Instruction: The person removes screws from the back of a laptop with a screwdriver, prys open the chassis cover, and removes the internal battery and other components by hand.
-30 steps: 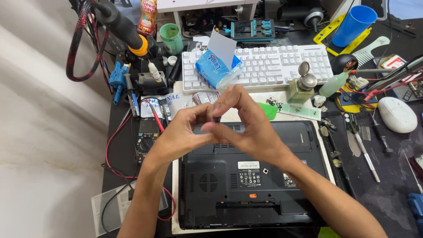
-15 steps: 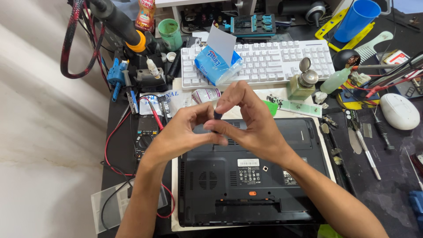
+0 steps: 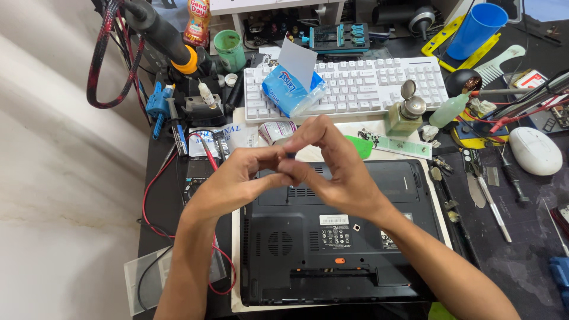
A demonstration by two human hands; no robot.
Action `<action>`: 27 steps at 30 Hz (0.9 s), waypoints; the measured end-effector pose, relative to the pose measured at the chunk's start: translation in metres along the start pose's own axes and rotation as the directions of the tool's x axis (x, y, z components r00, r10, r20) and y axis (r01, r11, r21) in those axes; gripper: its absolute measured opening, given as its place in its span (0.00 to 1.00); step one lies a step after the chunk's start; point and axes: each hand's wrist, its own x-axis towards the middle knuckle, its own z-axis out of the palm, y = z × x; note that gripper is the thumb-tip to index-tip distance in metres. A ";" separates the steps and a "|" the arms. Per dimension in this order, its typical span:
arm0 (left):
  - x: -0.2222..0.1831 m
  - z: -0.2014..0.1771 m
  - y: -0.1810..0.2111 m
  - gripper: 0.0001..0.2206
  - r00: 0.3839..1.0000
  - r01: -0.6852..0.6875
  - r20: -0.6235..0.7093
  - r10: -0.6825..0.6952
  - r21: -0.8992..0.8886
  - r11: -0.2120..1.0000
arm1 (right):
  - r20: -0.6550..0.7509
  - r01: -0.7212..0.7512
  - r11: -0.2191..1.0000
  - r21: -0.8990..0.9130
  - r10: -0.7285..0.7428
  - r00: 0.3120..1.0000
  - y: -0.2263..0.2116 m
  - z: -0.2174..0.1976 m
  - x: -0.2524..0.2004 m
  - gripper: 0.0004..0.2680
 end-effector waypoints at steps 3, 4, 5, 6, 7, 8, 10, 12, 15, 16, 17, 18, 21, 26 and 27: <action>0.004 0.002 -0.009 0.14 0.998 -0.004 -0.066 0.011 0.108 0.994 | -0.008 0.052 0.997 -0.050 -0.052 0.999 0.000 0.003 -0.001 0.13; 0.006 0.003 -0.011 0.15 0.996 -0.020 -0.081 0.035 0.168 0.986 | -0.022 0.057 0.996 -0.069 -0.059 0.998 0.000 0.003 -0.002 0.14; 0.006 0.004 -0.011 0.16 0.996 -0.027 -0.082 0.042 0.172 0.985 | -0.027 0.033 0.997 -0.064 -0.035 0.999 0.000 0.003 -0.002 0.14; 0.007 0.006 -0.011 0.18 0.995 -0.035 -0.081 0.050 0.177 0.984 | -0.032 0.012 0.998 -0.061 -0.014 0.999 -0.001 0.002 -0.001 0.13; 0.008 0.008 -0.010 0.20 0.995 -0.044 -0.080 0.059 0.182 0.982 | -0.037 -0.010 0.998 -0.058 0.008 0.999 -0.002 0.001 -0.001 0.12; 0.006 0.007 -0.008 0.22 0.996 -0.069 -0.038 0.075 0.141 0.988 | -0.030 -0.053 0.998 -0.017 0.053 0.998 -0.004 -0.001 0.000 0.11; 0.002 0.004 -0.002 0.28 0.993 -0.113 0.045 0.111 0.056 0.992 | -0.009 -0.140 0.988 0.063 0.141 0.990 -0.008 -0.004 0.001 0.08; -0.001 0.000 0.002 0.19 0.998 -0.049 0.042 0.048 0.024 0.999 | -0.031 -0.269 0.948 0.173 0.278 0.960 -0.011 -0.005 0.001 0.07; 0.002 0.002 0.001 0.14 0.999 -0.047 -0.013 0.049 0.087 0.995 | 0.009 -0.090 0.992 0.091 0.089 0.996 -0.011 -0.003 0.002 0.09; 0.004 0.004 0.000 0.14 0.997 -0.061 -0.040 0.067 0.126 0.990 | 0.047 0.036 0.999 0.026 -0.037 0.998 -0.011 -0.002 0.002 0.10; 0.005 0.006 -0.001 0.17 0.995 -0.080 -0.055 0.088 0.131 0.988 | 0.032 0.059 0.998 -0.028 -0.058 0.998 -0.010 0.000 0.002 0.11; 0.006 0.008 -0.002 0.21 0.991 -0.099 -0.073 0.109 0.137 0.986 | 0.019 0.083 0.993 -0.081 -0.082 0.996 -0.010 0.002 0.002 0.12; 0.003 0.008 0.001 0.21 0.994 -0.079 -0.062 0.089 0.143 0.987 | -0.022 -0.067 0.996 -0.054 0.065 0.998 -0.011 0.003 0.001 0.11; -0.005 -0.001 0.012 0.19 0.995 -0.101 0.032 0.097 0.230 0.968 | 0.020 -0.224 0.967 0.122 0.223 0.975 -0.017 0.000 0.002 0.08; -0.003 -0.001 0.014 0.23 0.997 -0.076 0.008 0.076 0.203 0.976 | 0.044 -0.088 0.994 0.059 0.085 0.995 -0.017 0.001 0.003 0.09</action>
